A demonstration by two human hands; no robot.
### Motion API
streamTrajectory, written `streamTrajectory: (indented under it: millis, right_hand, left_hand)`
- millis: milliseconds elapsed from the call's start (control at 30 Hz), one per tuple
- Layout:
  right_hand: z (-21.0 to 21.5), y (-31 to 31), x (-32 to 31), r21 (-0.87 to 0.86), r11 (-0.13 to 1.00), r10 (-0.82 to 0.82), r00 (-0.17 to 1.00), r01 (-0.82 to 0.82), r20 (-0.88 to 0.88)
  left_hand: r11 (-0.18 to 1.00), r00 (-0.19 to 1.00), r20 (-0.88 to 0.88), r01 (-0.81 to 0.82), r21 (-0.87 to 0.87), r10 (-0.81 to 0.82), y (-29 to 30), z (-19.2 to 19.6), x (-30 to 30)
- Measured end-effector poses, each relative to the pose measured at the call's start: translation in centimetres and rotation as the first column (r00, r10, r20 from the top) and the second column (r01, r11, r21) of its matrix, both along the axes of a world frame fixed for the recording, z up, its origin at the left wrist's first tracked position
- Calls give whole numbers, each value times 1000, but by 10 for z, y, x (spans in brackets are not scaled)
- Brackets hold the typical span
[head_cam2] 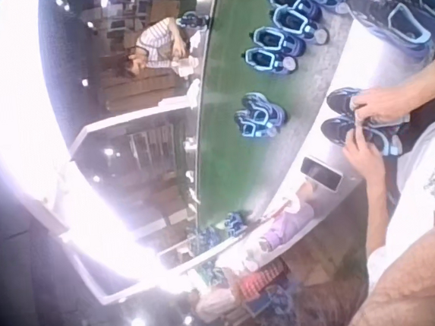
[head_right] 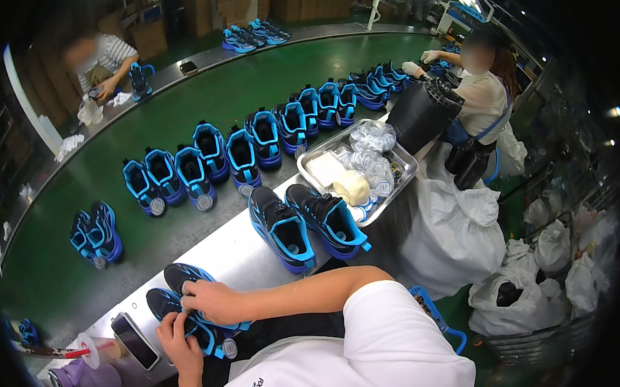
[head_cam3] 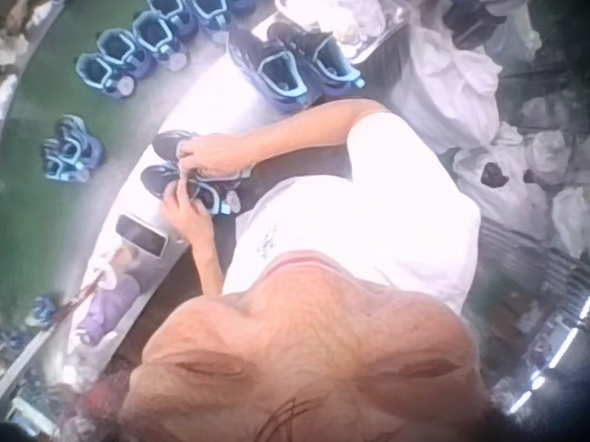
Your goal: The person takes shoes from a conveyor belt, wipes and rubs the surfaces of each shoe by hand, and places the shoes back onto the conveyor belt.
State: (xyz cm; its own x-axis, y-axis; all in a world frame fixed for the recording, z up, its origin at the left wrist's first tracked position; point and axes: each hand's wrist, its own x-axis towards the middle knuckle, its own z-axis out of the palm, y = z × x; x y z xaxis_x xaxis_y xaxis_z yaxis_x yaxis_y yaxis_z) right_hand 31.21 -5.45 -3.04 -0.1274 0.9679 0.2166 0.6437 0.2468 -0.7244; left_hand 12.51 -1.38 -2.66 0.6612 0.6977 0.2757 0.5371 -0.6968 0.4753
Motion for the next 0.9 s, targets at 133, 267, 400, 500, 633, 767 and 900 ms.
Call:
streamTrajectory:
  millis: [133, 267, 400, 500, 633, 767, 900]
  right_hand:
    - [4, -10, 4, 95, 995, -5, 990, 19, -143]
    - [1, -12, 6, 166, 983, 47, 979, -81, 198]
    - [-1, -15, -12, 176, 982, -11, 900, -73, 436]
    - [1, -13, 2, 130, 984, 89, 968, -122, 234]
    - [56, 10, 22, -320, 904, 260, 959, -282, -110]
    - [45, 20, 31, -362, 900, 255, 967, -244, -19]
    - [21, 14, 41, -247, 915, 330, 944, -317, 11]
  left_hand:
    - [999, 995, 83, -53, -8, 54, -2, -5, 0]
    - [998, 995, 95, 27, -55, -22, 3, -4, 5]
    - [983, 1000, 19, 13, 181, -16, 1, -2, 11]
    - [996, 997, 77, 17, 92, -24, 5, 0, 13]
    - [999, 989, 151, 14, -30, -9, 3, 10, 5]
    - [988, 971, 240, 25, -155, 13, 6, 10, -4]
    - [994, 979, 199, 50, -93, -31, 12, 2, 9]
